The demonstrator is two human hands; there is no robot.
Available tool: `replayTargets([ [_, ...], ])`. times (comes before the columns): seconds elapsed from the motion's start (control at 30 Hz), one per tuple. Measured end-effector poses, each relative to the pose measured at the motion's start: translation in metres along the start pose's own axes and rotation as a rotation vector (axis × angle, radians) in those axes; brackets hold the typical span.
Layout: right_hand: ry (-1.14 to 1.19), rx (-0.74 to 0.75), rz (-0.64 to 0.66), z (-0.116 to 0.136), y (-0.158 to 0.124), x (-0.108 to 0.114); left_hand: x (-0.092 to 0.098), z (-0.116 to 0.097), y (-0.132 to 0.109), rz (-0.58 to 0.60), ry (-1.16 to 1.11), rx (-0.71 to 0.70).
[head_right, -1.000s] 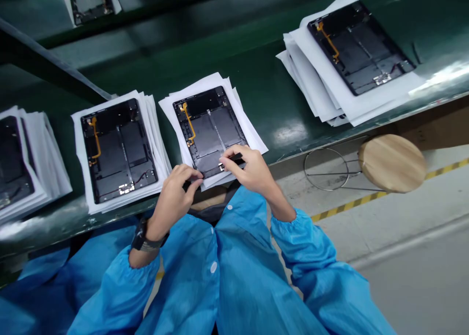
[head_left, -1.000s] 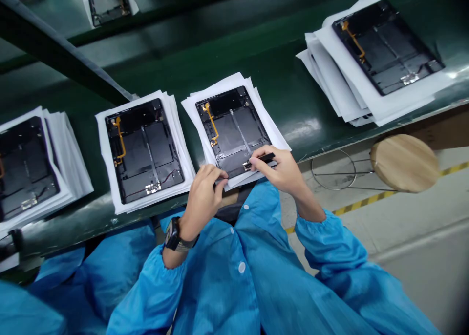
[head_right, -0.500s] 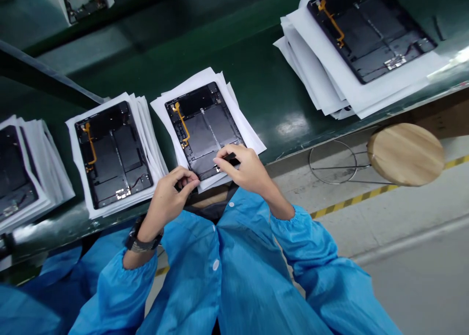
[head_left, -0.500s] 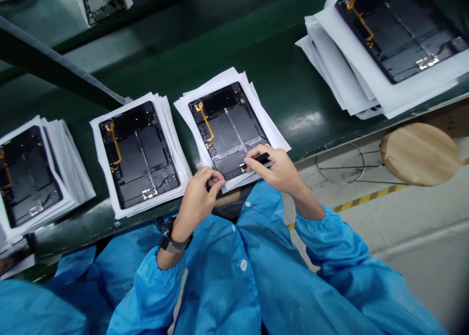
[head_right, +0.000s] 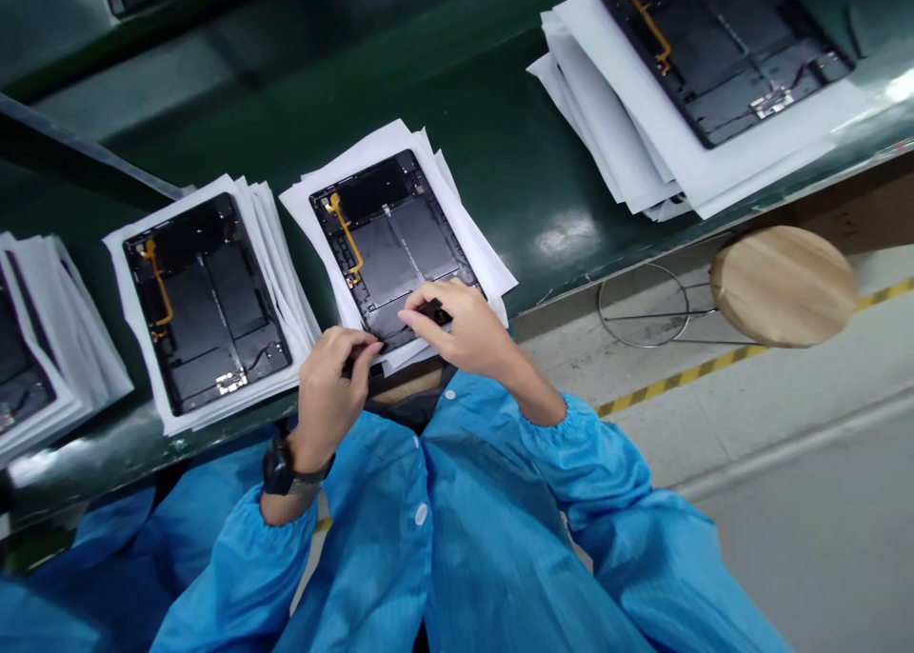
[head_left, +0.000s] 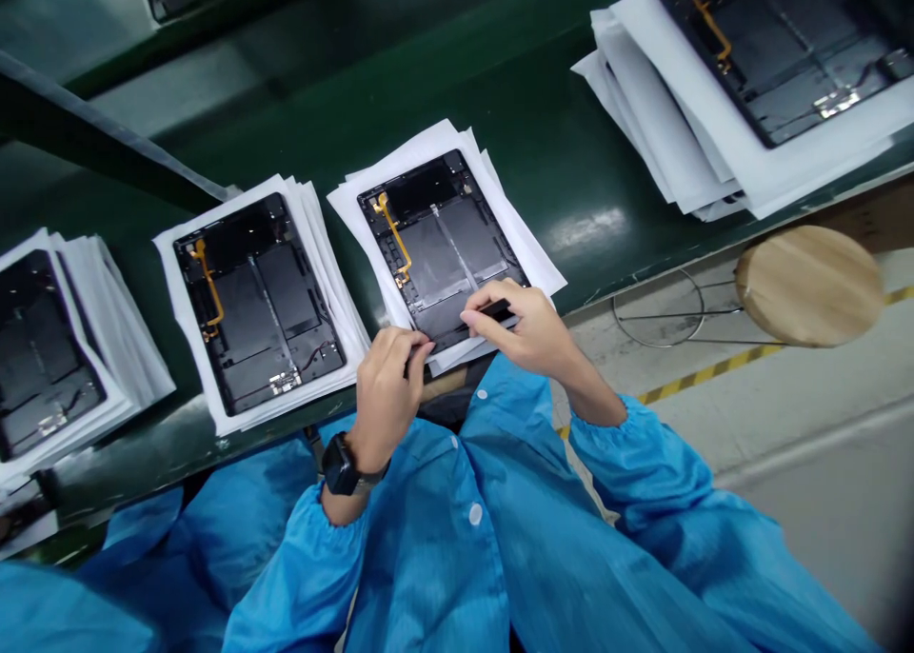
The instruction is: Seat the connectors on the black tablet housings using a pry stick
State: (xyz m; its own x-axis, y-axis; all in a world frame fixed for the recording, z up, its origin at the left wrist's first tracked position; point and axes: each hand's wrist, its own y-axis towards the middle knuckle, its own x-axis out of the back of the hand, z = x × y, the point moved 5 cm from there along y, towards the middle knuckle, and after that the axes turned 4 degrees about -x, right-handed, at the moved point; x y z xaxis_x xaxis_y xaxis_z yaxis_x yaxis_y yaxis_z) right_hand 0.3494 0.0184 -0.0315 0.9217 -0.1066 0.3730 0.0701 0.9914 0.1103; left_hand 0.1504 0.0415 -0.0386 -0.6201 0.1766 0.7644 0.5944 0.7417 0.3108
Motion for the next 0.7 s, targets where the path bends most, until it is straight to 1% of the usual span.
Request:
replayTargets([
  [0.1,0.005,0.008,0.005,-0.001,0.000,-0.002,0.001,-0.002,-0.002,-0.017,0.029,-0.062],
  [0.2,0.006,0.026,0.017,-0.001,-0.001,-0.006,0.004,-0.002,-0.004,-0.005,0.003,-0.067],
  [0.27,-0.009,0.050,0.034,0.000,-0.002,-0.009,0.007,-0.001,-0.005,0.007,-0.032,-0.041],
  [0.47,-0.063,0.108,0.102,0.006,0.001,-0.019,0.011,0.003,-0.010,-0.010,-0.079,0.089],
  [0.7,-0.077,0.161,0.245,0.009,0.012,-0.033,0.010,0.002,-0.008,-0.010,-0.072,0.140],
])
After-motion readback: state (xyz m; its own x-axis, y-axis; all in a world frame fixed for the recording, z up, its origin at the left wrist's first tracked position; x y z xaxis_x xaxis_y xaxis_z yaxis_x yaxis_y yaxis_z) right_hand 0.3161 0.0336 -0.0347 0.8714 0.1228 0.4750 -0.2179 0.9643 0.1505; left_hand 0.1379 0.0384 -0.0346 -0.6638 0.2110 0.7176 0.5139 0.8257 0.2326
